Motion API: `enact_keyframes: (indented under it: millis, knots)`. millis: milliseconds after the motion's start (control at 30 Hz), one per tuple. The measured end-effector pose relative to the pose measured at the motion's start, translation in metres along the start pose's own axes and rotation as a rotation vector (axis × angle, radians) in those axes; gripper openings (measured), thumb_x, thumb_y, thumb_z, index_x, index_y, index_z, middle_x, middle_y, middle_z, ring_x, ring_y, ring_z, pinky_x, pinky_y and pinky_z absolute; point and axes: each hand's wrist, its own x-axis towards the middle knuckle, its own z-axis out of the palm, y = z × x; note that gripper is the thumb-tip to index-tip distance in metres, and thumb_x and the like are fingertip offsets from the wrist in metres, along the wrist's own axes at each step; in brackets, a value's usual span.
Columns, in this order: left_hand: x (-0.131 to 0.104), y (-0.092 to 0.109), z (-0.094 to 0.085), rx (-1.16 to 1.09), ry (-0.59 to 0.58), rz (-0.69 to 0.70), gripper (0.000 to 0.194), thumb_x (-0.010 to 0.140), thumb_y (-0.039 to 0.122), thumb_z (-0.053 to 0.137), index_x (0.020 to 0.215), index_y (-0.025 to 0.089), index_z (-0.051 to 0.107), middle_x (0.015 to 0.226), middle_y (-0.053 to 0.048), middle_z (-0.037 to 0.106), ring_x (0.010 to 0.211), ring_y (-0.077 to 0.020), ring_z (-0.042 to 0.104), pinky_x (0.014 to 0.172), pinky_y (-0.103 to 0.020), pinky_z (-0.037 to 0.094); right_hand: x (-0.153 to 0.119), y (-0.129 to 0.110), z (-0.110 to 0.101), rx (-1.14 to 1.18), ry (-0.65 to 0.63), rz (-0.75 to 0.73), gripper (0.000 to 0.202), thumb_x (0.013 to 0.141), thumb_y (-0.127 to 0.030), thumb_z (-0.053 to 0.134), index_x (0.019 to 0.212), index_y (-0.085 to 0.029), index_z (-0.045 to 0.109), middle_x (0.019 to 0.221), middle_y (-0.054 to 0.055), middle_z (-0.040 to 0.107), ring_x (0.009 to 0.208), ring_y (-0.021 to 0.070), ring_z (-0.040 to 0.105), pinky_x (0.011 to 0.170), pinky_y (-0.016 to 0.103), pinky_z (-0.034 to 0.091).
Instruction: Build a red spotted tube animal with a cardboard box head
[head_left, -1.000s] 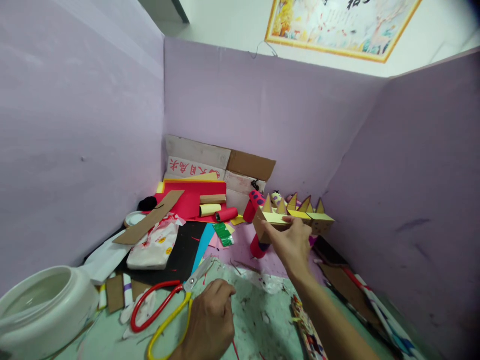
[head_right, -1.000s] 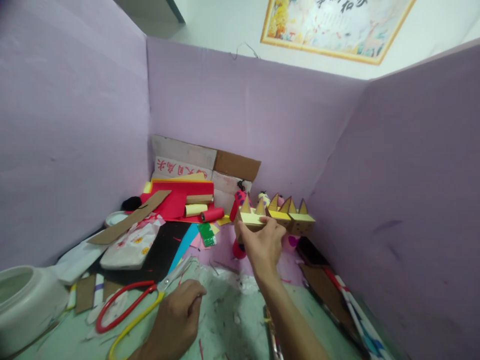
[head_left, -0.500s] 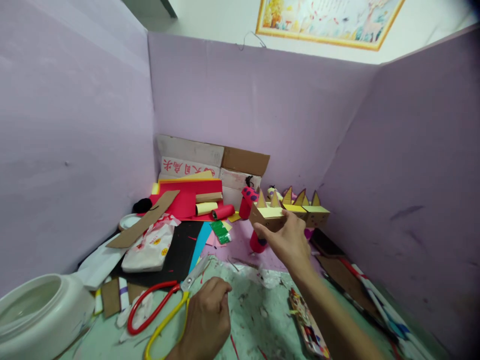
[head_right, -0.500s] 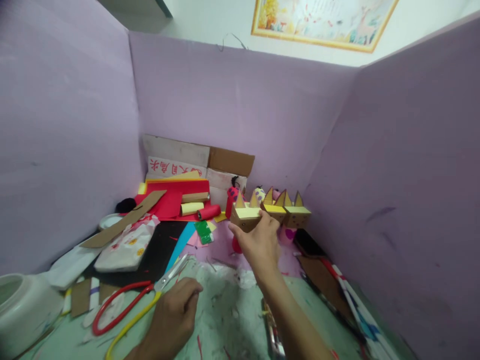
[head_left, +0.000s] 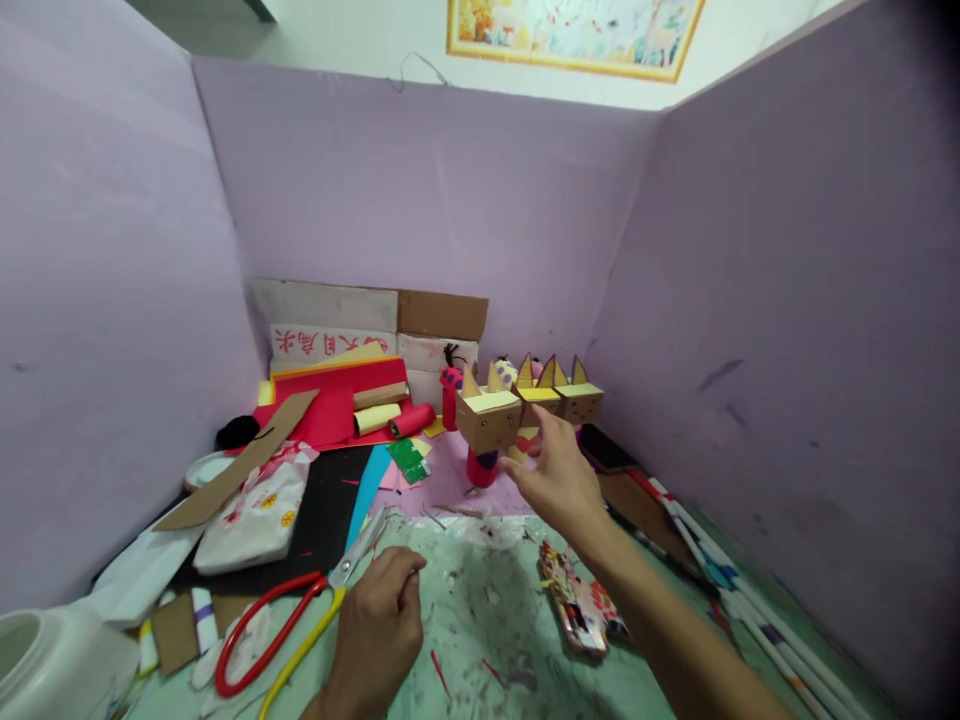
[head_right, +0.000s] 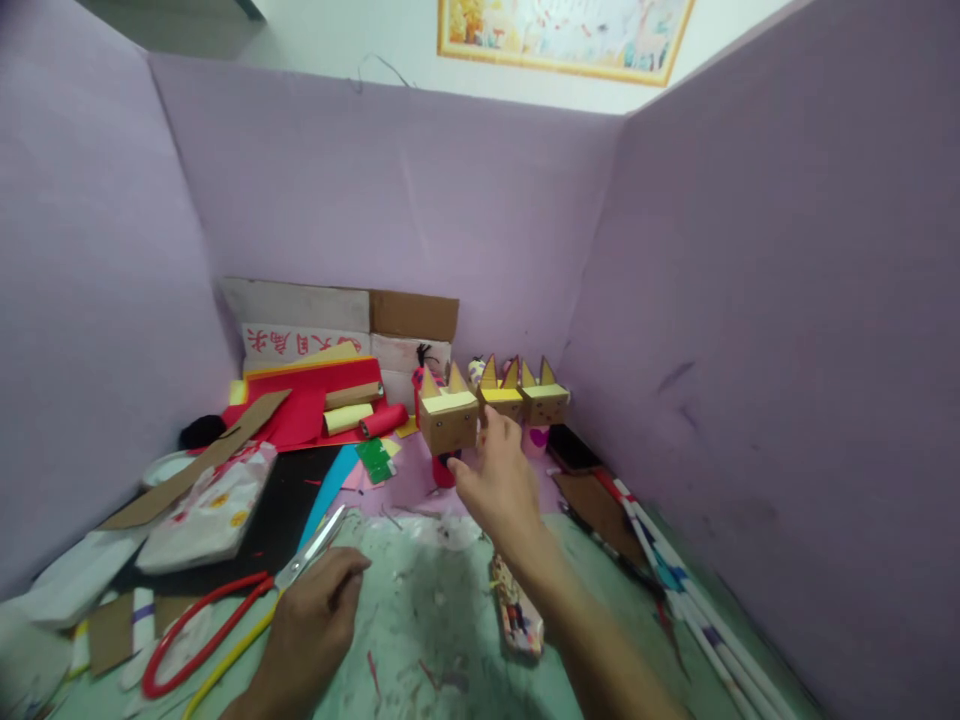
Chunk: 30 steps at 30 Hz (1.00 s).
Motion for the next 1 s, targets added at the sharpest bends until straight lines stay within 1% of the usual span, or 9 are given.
enact_keyframes:
  millis: [133, 267, 400, 500, 600, 667, 733, 900, 1000]
  knots:
    - [0.001, 0.001, -0.001, 0.015, 0.027, 0.048, 0.017, 0.081, 0.014, 0.045, 0.082, 0.021, 0.06, 0.078, -0.002, 0.068, 0.073, -0.0153, 0.066, 0.065, -0.024, 0.051, -0.027, 0.037, -0.025, 0.207, 0.073, 0.018, 0.057, 0.071, -0.034, 0.061, 0.124, -0.018, 0.045, 0.118, 0.012, 0.054, 0.076, 0.0211, 0.061, 0.07, 0.037, 0.049]
    - [0.0, 0.0, -0.001, 0.024, 0.034, 0.081, 0.014, 0.081, 0.019, 0.047, 0.082, 0.021, 0.061, 0.08, -0.002, 0.069, 0.076, -0.0152, 0.066, 0.068, -0.023, 0.052, -0.049, 0.078, -0.044, 0.391, 0.236, 0.126, 0.043, 0.073, -0.036, 0.061, 0.112, -0.019, 0.054, 0.108, 0.01, 0.061, 0.075, 0.0197, 0.06, 0.069, 0.035, 0.049]
    - [0.001, -0.003, -0.001, 0.066, 0.025, -0.037, 0.015, 0.079, 0.027, 0.05, 0.08, 0.021, 0.064, 0.08, -0.001, 0.07, 0.072, -0.0162, 0.066, 0.067, -0.024, 0.052, -0.056, 0.102, -0.045, 0.655, 0.451, 0.194, 0.034, 0.072, -0.037, 0.065, 0.101, -0.02, 0.057, 0.095, 0.007, 0.063, 0.073, 0.0175, 0.058, 0.064, 0.032, 0.049]
    - [0.003, -0.007, -0.003, 0.082, 0.019, -0.188, 0.02, 0.078, 0.035, 0.051, 0.081, 0.021, 0.065, 0.081, -0.001, 0.07, 0.071, -0.0174, 0.065, 0.062, -0.025, 0.05, -0.058, 0.108, -0.039, 0.775, 0.539, 0.197, 0.029, 0.073, -0.035, 0.065, 0.096, -0.02, 0.057, 0.084, 0.003, 0.062, 0.064, 0.0138, 0.055, 0.055, 0.027, 0.047]
    - [0.004, -0.007, -0.007, 0.038, 0.006, -0.286, 0.026, 0.078, 0.04, 0.048, 0.084, 0.021, 0.065, 0.085, -0.002, 0.069, 0.079, -0.019, 0.064, 0.066, -0.026, 0.049, -0.063, 0.11, -0.035, 0.815, 0.532, 0.193, 0.025, 0.074, -0.033, 0.064, 0.095, -0.019, 0.058, 0.08, 0.002, 0.06, 0.063, 0.0125, 0.054, 0.051, 0.025, 0.047]
    - [0.005, -0.005, -0.009, -0.002, -0.017, -0.307, 0.025, 0.079, 0.039, 0.046, 0.08, 0.021, 0.063, 0.082, -0.002, 0.067, 0.079, -0.019, 0.062, 0.068, -0.026, 0.047, -0.065, 0.11, -0.035, 0.828, 0.522, 0.182, 0.024, 0.075, -0.032, 0.064, 0.094, -0.019, 0.058, 0.079, 0.001, 0.059, 0.06, 0.0112, 0.053, 0.048, 0.023, 0.046]
    - [0.005, 0.001, -0.012, -0.045, -0.052, -0.278, 0.023, 0.08, 0.037, 0.044, 0.073, 0.02, 0.059, 0.075, -0.001, 0.064, 0.074, -0.0179, 0.059, 0.064, -0.025, 0.045, -0.067, 0.11, -0.037, 0.847, 0.524, 0.171, 0.024, 0.074, -0.031, 0.064, 0.094, -0.019, 0.058, 0.078, 0.0, 0.058, 0.058, 0.0101, 0.052, 0.047, 0.022, 0.045]
    - [0.003, 0.024, -0.016, -0.059, -0.079, -0.103, 0.026, 0.081, 0.035, 0.044, 0.062, 0.019, 0.051, 0.066, 0.0, 0.057, 0.064, -0.0153, 0.054, 0.062, -0.026, 0.041, -0.067, 0.112, -0.036, 0.911, 0.516, 0.151, 0.025, 0.072, -0.03, 0.065, 0.093, -0.018, 0.058, 0.078, 0.0, 0.058, 0.057, 0.0096, 0.052, 0.044, 0.021, 0.045]
    - [-0.001, 0.033, -0.014, -0.005, -0.063, -0.089, 0.028, 0.081, 0.034, 0.048, 0.057, 0.019, 0.047, 0.065, 0.0, 0.058, 0.059, -0.0137, 0.051, 0.058, -0.026, 0.039, -0.063, 0.116, -0.033, 0.99, 0.52, 0.202, 0.029, 0.067, -0.031, 0.068, 0.091, -0.018, 0.057, 0.077, -0.001, 0.057, 0.057, 0.0095, 0.051, 0.042, 0.02, 0.043]
